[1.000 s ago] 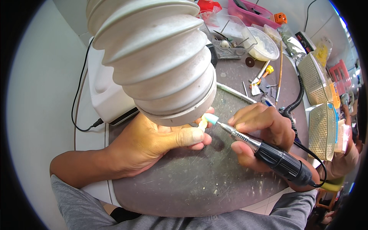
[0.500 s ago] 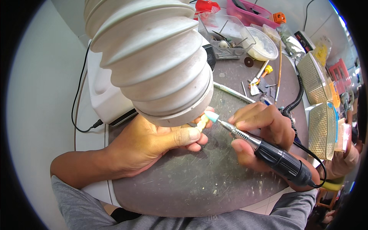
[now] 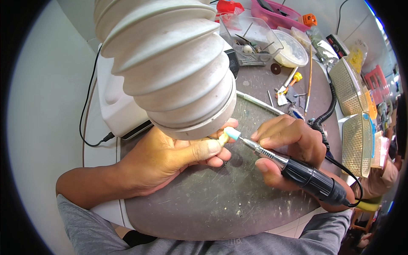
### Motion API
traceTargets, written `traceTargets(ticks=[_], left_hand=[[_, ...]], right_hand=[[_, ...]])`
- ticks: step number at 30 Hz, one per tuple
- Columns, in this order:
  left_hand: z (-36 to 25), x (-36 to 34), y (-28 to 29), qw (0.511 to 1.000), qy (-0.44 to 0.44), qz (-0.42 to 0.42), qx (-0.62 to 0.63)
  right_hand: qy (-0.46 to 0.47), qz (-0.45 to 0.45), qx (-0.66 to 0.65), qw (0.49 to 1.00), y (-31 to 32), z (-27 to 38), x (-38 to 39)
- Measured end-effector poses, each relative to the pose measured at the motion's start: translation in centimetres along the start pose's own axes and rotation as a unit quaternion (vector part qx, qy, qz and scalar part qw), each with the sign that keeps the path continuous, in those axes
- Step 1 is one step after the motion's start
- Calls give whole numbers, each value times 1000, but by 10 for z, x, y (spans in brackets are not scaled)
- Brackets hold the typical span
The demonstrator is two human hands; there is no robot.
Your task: The person uses a rotary tool to finish and polish a dental bridge, holding the bridge by hand and moving it against the rotating tip while working under a ventilation hood.
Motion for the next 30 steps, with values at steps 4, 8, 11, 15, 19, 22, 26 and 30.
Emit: traceTargets(ticks=[4, 8, 11, 15, 19, 22, 26, 30], left_hand=[[0, -3, 1, 1000, -12, 5, 5], [-2, -2, 2, 1000, -14, -5, 1], [-2, -2, 2, 1000, -11, -5, 4], [-1, -1, 2, 1000, -14, -10, 12], [-2, -1, 1, 1000, -16, -10, 17], [-2, -1, 3, 1000, -23, -14, 10], [-4, -1, 2, 999, -33, -13, 1], [0, -2, 4, 1000, -22, -12, 10]], right_hand=[[-11, -5, -6, 1000, 2, -1, 1], [-20, -30, -40, 999, 6, -1, 4], [-25, -33, -41, 998, 7, 0, 4], [-13, -20, -26, 999, 5, 0, 3], [-17, -1, -4, 1000, 2, 0, 3], [-30, 26, 5, 999, -2, 0, 2], [-44, -27, 5, 999, 4, -1, 5], [-25, -16, -10, 1000, 2, 0, 3]])
Point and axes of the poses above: each hand's wrist, its own x-axis away from the middle knuckle, its own y-axis out of the back of the hand, z = x × y, the point moved 9 cm from there along -x, towards the middle knuckle, and after that the axes turned 11 degrees about -x, right-handed, at the moved point
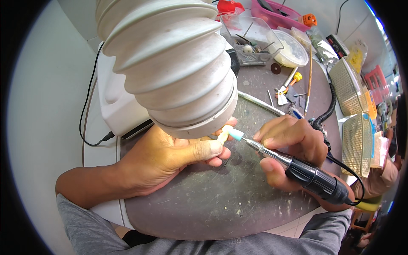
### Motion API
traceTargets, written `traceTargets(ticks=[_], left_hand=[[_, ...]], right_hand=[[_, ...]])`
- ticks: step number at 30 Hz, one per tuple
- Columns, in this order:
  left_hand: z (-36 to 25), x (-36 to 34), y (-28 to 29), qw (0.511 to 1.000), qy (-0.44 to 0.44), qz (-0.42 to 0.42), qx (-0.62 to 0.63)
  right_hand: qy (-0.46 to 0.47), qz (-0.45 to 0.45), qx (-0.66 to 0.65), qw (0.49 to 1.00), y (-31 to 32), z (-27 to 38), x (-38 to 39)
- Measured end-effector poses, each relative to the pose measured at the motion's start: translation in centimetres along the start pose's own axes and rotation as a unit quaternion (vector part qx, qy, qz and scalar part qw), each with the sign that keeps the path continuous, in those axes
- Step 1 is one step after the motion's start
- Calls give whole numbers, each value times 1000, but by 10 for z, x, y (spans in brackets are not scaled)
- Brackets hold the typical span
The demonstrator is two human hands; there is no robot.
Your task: The person uses a rotary tool to finish and polish a dental bridge, holding the bridge by hand and moving it against the rotating tip while working under a ventilation hood.
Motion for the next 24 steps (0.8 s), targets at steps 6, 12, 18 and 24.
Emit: traceTargets(ticks=[6, 12, 18, 24], left_hand=[[2, 1, -1, 1000, 22, 10, -17], [0, 1, -3, 1000, 15, 14, -14], [0, 2, -3, 1000, 5, 9, -16], [0, -4, -5, 999, 14, 15, -24]], right_hand=[[-3, -2, 8, 1000, 2, -1, -1], [6, -2, 17, 1000, 1, 0, -1], [29, 27, 13, 999, -5, 4, -3], [16, 11, 26, 999, 1, 3, 0]])
Point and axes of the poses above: each hand's wrist, its own x-axis away from the middle knuckle, its own y-axis out of the back of the hand, z = x × y, the point moved 9 cm from there along -x, towards the middle knuckle, and after that the axes turned 11 degrees about -x, right-handed, at the moved point
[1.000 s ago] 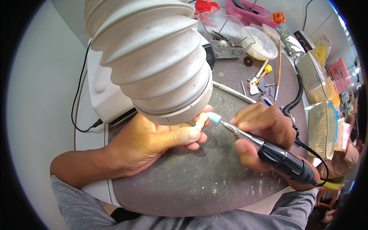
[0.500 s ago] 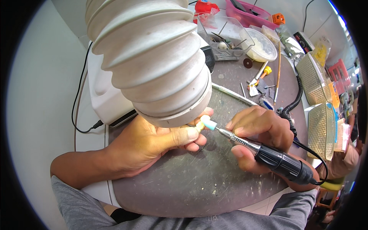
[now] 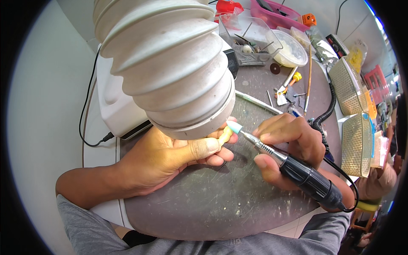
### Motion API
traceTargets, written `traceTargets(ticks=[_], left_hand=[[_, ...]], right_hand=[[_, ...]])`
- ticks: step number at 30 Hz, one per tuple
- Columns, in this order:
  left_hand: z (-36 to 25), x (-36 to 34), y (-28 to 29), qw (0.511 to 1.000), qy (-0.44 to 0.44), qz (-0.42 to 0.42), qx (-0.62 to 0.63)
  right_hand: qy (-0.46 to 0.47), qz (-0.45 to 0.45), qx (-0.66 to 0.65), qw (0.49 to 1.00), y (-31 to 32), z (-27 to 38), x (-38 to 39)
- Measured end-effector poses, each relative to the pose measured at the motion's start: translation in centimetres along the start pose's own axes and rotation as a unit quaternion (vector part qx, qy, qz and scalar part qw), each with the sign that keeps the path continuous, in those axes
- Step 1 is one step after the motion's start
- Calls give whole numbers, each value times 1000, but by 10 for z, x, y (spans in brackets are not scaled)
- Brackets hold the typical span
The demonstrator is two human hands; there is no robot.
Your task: The person uses a rotary tool to finish and polish a dental bridge, holding the bridge by hand and moving it against the rotating tip while working under a ventilation hood.
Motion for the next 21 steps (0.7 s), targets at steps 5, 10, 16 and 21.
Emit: traceTargets(ticks=[5, 10, 16, 21], left_hand=[[0, 3, 4, 1000, -3, -12, 9], [0, 1, 1, 1000, -9, -8, 5], [0, 2, 3, 1000, -9, 1, 15], [1, 1, 4, 1000, -9, 6, 10]], right_hand=[[28, 17, -2, 999, -7, -2, -4], [17, 6, -4, 1000, -2, -1, -1], [11, 9, 1, 1000, -4, -1, -3], [-5, -10, 5, 1000, -2, -4, -1]])
Point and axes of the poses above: each hand's wrist, its own x-axis away from the middle knuckle, its own y-axis out of the back of the hand, z = x × y, the point moved 9 cm from there along -x, towards the middle knuckle, and after that the axes turned 11 degrees about -x, right-handed, at the moved point
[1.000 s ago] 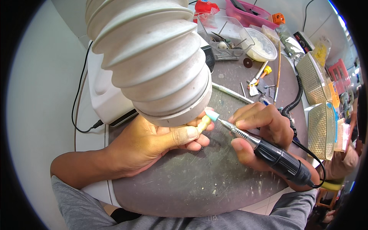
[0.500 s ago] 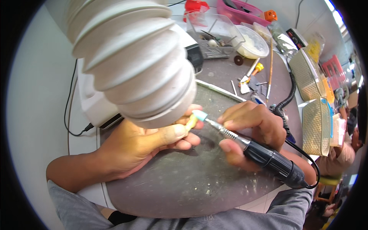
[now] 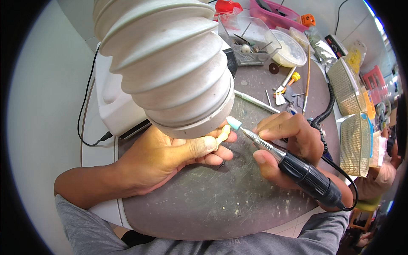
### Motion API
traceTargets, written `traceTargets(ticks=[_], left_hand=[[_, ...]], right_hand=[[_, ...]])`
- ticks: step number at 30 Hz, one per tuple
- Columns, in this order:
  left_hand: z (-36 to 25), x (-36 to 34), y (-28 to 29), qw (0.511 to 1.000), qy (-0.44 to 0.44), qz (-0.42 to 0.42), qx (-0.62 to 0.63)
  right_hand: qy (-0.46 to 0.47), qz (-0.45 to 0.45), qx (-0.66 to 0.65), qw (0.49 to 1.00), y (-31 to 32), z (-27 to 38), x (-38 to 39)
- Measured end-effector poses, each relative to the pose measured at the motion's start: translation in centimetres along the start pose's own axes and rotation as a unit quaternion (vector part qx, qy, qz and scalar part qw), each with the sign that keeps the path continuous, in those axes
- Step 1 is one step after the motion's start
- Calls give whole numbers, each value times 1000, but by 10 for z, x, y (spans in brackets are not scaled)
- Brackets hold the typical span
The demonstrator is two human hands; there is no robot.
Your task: The person uses a rotary tool to finish and polish a dental bridge, holding the bridge by hand and moving it against the rotating tip while working under a ventilation hood.
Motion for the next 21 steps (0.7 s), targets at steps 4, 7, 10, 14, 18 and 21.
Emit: traceTargets(ticks=[4, 7, 10, 14, 18, 21], left_hand=[[1, 0, 0, 1000, -1, 1, 0], [-2, -1, 0, 1000, -4, -5, -5], [-1, 0, -1, 1000, 5, -6, -1], [0, -1, 0, 1000, -1, -1, 9], [-2, 1, 0, 1000, 3, -10, 3], [-2, 0, -1, 1000, 14, -14, 3]], right_hand=[[14, 20, -17, 1000, -2, -1, -1], [-8, 5, -4, 1000, 0, -2, 0], [-27, -6, -7, 1000, 3, -5, 0], [4, 24, -25, 999, -1, -2, -2], [-25, -2, -11, 1000, 2, -3, 0], [-29, -3, -12, 999, 2, -4, 1]])
Point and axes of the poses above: each hand's wrist, its own x-axis away from the middle knuckle, its own y-axis out of the back of the hand, z = x × y, the point moved 9 cm from there along -x, towards the middle knuckle, and after that the axes turned 11 degrees about -x, right-handed, at the moved point
